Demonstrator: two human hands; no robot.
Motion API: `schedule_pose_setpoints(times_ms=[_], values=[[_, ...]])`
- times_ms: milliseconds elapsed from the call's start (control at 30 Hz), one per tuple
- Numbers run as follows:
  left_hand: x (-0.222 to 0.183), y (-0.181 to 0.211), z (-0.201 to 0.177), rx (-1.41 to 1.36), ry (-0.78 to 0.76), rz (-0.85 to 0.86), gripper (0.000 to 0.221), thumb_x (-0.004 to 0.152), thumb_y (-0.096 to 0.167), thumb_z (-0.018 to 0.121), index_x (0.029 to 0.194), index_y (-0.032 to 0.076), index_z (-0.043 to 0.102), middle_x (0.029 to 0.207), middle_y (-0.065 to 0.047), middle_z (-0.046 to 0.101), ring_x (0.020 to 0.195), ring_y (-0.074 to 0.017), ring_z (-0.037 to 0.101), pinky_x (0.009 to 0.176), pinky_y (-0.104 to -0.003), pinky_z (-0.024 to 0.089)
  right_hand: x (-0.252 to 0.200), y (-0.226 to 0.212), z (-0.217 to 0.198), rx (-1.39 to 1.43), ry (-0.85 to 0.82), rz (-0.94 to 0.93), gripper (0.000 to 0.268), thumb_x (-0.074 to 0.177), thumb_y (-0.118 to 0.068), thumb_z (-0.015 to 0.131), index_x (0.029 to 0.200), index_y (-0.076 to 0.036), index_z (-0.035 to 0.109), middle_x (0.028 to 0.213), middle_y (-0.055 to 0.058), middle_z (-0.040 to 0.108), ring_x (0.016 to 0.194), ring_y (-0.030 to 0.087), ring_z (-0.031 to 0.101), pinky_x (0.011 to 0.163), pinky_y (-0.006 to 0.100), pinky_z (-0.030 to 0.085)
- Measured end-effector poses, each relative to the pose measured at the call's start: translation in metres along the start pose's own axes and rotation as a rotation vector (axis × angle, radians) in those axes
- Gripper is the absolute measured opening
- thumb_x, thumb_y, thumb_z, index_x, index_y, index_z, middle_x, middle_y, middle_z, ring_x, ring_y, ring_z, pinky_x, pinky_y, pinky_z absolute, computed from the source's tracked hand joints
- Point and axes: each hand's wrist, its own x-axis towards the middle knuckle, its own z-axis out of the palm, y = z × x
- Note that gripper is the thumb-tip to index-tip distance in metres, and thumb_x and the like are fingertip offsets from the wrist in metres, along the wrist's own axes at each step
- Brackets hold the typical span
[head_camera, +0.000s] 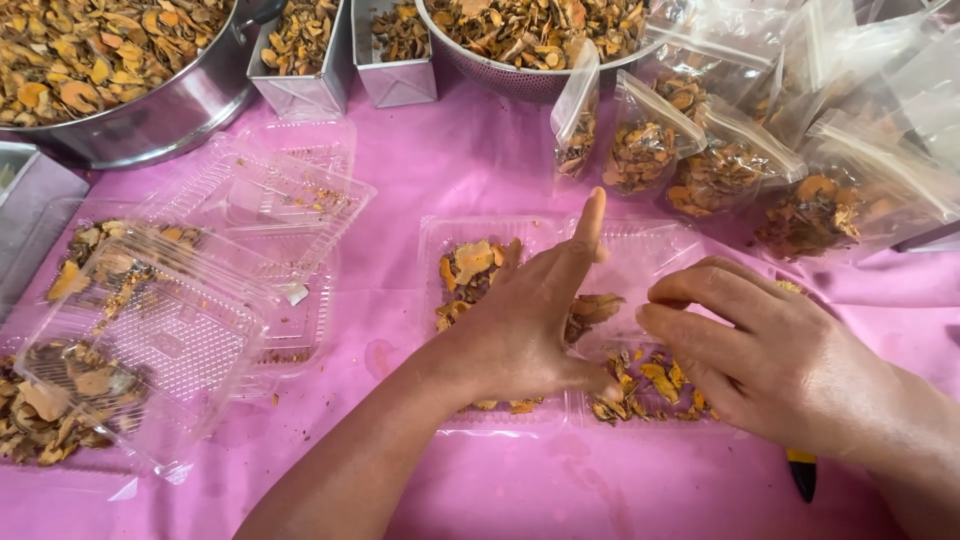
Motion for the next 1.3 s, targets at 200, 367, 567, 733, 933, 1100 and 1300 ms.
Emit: schedule_pose_setpoints(times_ms=[200,367,567,733,933,1100,1300], values=[[0.006,-0.014,0.000,-0.012,0.023,-0.033,0.144,0.075,0.030,0.094,0.157,0.018,-0.024,0.146,-0.021,0.056,0.127,-0.0347,0.065,0.117,-0.070,0.005,-0.007,0.003,-0.010,0.194,-0.104,0.050,0.020,0.097,-0.014,0.054,0.112,-0.011,0.067,0.129,0.011,0.062,0.109,0.024,0.068,0.089,0.038,0.052],[0.004,-0.019,0.002,0.018,0.038,0.019,0.143,0.078,0.026,0.093,0.156,0.020,-0.028,0.141,-0.016,0.059,0.110,-0.0317,0.073,0.118,-0.072,0.006,-0.007,0.008,-0.019,0.138,-0.078,0.058,0.027,0.091,-0.020,0.062,0.115,-0.010,0.070,0.136,0.014,0.063,0.122,0.025,0.066,0.105,0.039,0.052],[0.003,-0.024,0.002,-0.064,0.044,0.084,0.141,0.082,0.014,0.092,0.155,0.025,-0.028,0.132,-0.011,0.058,0.142,-0.0316,0.061,0.119,-0.074,0.000,-0.040,0.050,-0.009,0.089,-0.041,0.322,0.026,0.090,-0.016,0.067,0.112,-0.003,0.069,0.114,0.013,0.072,0.094,0.020,0.072,0.089,0.033,0.063],[0.003,-0.015,-0.004,-0.078,0.019,0.042,0.143,0.079,0.014,0.093,0.156,0.022,-0.028,0.133,-0.011,0.061,0.130,-0.0309,0.063,0.121,-0.069,0.002,-0.015,0.033,0.016,-0.200,-1.014,0.649,0.065,0.087,-0.027,0.068,0.145,-0.044,0.044,0.152,-0.012,0.046,0.142,0.013,0.048,0.119,0.070,0.040],[0.001,-0.010,-0.010,-0.110,-0.009,-0.026,0.140,0.080,0.014,0.090,0.156,0.027,-0.027,0.141,-0.012,0.057,0.067,-0.0181,0.076,0.122,-0.064,-0.005,-0.045,0.041,0.058,-0.059,-0.764,0.093,0.019,0.075,0.002,0.056,0.077,-0.016,0.062,0.102,0.007,0.058,0.083,0.028,0.059,0.056,0.049,0.053],[0.001,-0.017,-0.010,-0.078,0.013,0.010,0.140,0.081,0.016,0.090,0.156,0.028,-0.028,0.140,-0.012,0.059,0.068,-0.0192,0.077,0.122,-0.064,0.007,-0.021,0.026,0.039,0.213,-0.757,0.221,0.106,0.065,0.016,0.048,0.159,-0.031,0.038,0.138,0.001,0.063,0.111,0.026,0.062,0.072,0.044,0.058],[0.002,-0.014,-0.016,-0.071,0.043,-0.040,0.140,0.082,0.021,0.089,0.155,0.030,-0.029,0.138,-0.013,0.061,0.107,-0.0293,0.075,0.122,-0.065,0.008,-0.002,0.027,0.038,0.165,-0.815,0.307,0.107,0.060,0.024,0.046,0.154,-0.027,0.047,0.121,0.005,0.064,0.096,0.027,0.070,0.067,0.043,0.058]])
